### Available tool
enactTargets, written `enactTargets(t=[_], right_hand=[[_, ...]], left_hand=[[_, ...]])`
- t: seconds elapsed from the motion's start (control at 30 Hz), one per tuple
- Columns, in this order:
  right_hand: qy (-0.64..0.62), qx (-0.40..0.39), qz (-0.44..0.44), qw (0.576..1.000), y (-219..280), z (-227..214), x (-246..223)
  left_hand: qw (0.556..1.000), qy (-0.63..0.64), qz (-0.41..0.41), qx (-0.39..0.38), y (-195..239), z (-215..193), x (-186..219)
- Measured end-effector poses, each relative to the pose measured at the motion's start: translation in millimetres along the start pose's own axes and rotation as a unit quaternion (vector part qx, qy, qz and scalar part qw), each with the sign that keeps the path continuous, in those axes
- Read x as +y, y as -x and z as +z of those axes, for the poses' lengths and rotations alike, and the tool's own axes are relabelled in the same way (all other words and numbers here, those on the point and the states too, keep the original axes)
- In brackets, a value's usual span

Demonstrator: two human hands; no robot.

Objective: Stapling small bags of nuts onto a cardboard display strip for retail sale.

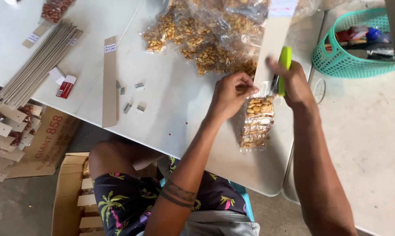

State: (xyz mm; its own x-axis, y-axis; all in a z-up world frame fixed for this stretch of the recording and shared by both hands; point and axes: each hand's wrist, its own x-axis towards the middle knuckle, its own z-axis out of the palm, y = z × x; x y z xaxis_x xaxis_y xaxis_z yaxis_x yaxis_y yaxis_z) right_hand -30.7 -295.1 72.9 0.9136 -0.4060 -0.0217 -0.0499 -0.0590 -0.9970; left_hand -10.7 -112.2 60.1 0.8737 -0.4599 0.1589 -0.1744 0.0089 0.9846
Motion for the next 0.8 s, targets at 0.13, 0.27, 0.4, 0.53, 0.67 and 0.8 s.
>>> enactTargets(t=[0.13,0.27,0.4,0.53,0.67,0.8], right_hand=[[-0.001,-0.073,-0.083,0.994,-5,-11,58],[-0.106,-0.007,-0.094,0.990,-8,-4,71],[-0.162,0.013,-0.077,0.984,3,5,68],[-0.175,0.002,-0.046,0.984,14,4,64],[-0.224,0.009,-0.026,0.974,22,-7,57],[-0.215,0.004,-0.002,0.977,29,2,52]], left_hand=[[0.961,-0.213,0.119,0.131,-47,-43,-24],[0.854,-0.508,-0.002,0.112,-76,-62,-55],[0.814,-0.567,0.103,0.078,-30,-64,-84],[0.833,-0.540,0.102,0.062,37,-67,-82],[0.892,-0.434,0.102,0.082,72,-95,-67],[0.980,-0.099,-0.049,0.167,72,-120,-48]])
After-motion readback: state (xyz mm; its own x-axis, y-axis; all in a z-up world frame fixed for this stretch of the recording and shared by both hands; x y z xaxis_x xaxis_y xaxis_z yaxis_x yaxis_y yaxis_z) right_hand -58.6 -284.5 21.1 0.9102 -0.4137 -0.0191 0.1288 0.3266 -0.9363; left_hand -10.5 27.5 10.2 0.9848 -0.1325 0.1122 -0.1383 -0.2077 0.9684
